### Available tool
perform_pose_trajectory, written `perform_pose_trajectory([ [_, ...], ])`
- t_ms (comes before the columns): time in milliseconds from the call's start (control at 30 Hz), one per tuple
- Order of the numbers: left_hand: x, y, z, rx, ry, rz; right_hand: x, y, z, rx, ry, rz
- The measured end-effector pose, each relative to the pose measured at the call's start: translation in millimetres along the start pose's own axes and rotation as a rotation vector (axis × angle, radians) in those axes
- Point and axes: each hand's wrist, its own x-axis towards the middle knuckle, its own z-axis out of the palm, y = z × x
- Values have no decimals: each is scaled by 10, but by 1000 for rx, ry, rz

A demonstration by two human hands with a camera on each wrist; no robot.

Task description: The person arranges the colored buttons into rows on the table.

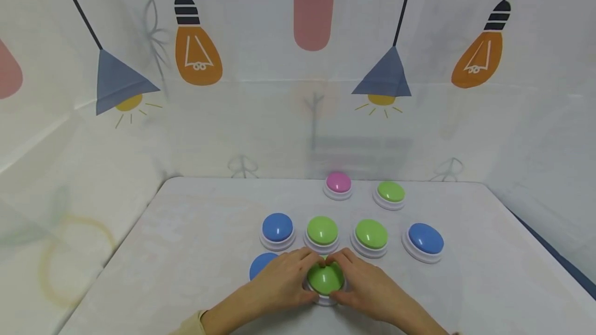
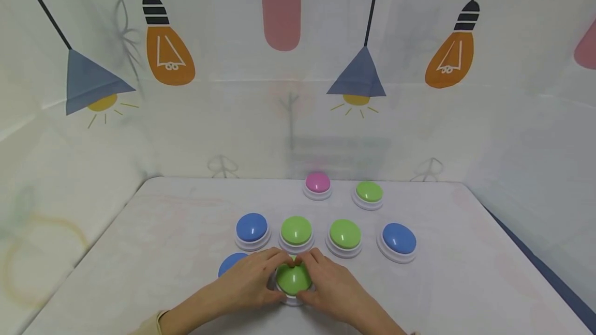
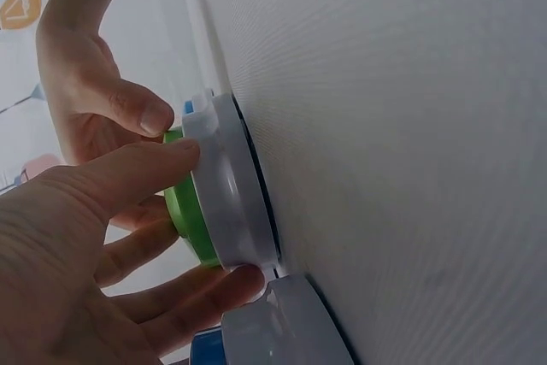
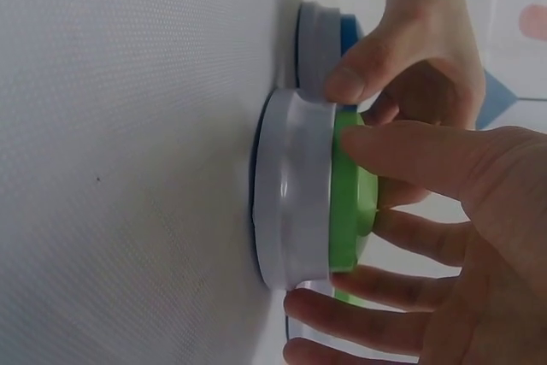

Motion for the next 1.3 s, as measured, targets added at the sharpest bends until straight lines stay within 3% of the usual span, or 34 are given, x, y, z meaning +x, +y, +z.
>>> perform_pose_trajectory([
  [500, 21, 4, -54, -38, -38, -17, -26, 31, -42, -9, 28, -47],
  [933, 119, 63, -165, -47, 33, -9, 4, 69, -137, 15, 136, -28],
  [1300, 312, 3, -293, -74, 73, -36, 130, 147, -340, 124, 151, 20],
])
